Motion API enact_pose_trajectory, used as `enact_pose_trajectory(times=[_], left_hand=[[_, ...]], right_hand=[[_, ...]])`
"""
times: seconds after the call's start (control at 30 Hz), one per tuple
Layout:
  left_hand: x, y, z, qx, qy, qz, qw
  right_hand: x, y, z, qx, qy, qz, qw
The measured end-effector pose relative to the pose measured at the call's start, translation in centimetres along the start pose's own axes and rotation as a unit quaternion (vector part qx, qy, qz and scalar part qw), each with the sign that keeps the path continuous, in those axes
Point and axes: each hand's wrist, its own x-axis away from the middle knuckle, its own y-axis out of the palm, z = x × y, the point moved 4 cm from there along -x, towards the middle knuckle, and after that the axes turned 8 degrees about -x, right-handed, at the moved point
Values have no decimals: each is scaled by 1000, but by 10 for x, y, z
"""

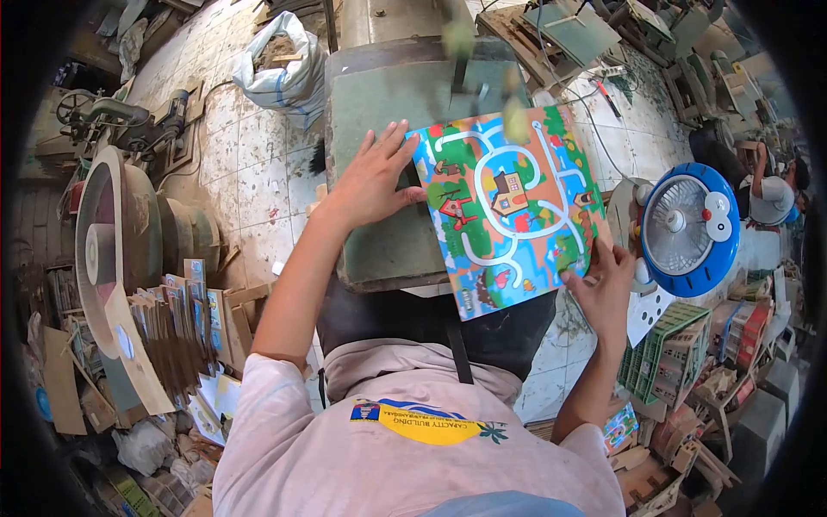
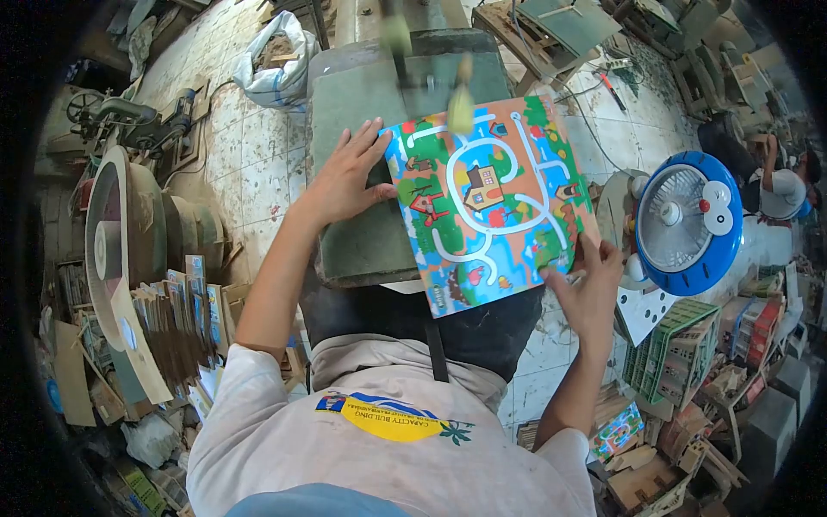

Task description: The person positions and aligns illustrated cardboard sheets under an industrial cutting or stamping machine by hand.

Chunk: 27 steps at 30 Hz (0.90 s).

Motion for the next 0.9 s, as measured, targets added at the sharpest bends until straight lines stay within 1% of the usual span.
enact_pose_trajectory(times=[0.07, 0.2, 0.23, 0.37, 0.47, 0.53, 0.67, 0.73, 0.77, 0.8, 0.83, 0.87, 0.9], left_hand=[[-8, -3, -3, 7, 15, -12, 1000], [-17, -4, -13, -4, 42, -37, 998], [-18, -5, -14, -7, 50, -46, 998], [-25, -10, -13, -6, 54, -65, 996], [-25, -9, -14, -9, 55, -68, 996], [-22, -8, -15, -10, 53, -48, 997], [-12, -4, -9, -13, 46, -14, 999], [-7, -2, -3, -29, 21, 31, 999], [-5, 2, 2, -31, 23, 30, 999], [-2, 3, 5, -40, 7, 50, 998], [1, 3, 8, -49, -7, 70, 996], [3, 5, 12, -51, -6, 69, 996], [5, 5, 15, -53, -23, 78, 995]], right_hand=[[17, -1, 0, -90, 35, -27, 995], [42, 9, -9, -75, 50, 9, 996], [46, 10, -11, -76, 28, 18, 997], [52, 9, -9, -90, 15, 11, 996], [50, 11, -6, -106, 29, 24, 994], [42, 10, -3, -104, 40, 19, 994], [17, 7, 15, -91, 29, 13, 995], [1, 7, 21, -98, -14, 42, 994], [-2, 4, 22, -48, -35, 55, 997], [-2, 6, 20, -51, -35, 57, 997], [-1, 8, 19, -44, -35, 84, 995], [1, 10, 15, -36, -35, 112, 992], [12, 15, 6, -107, 16, 88, 990]])
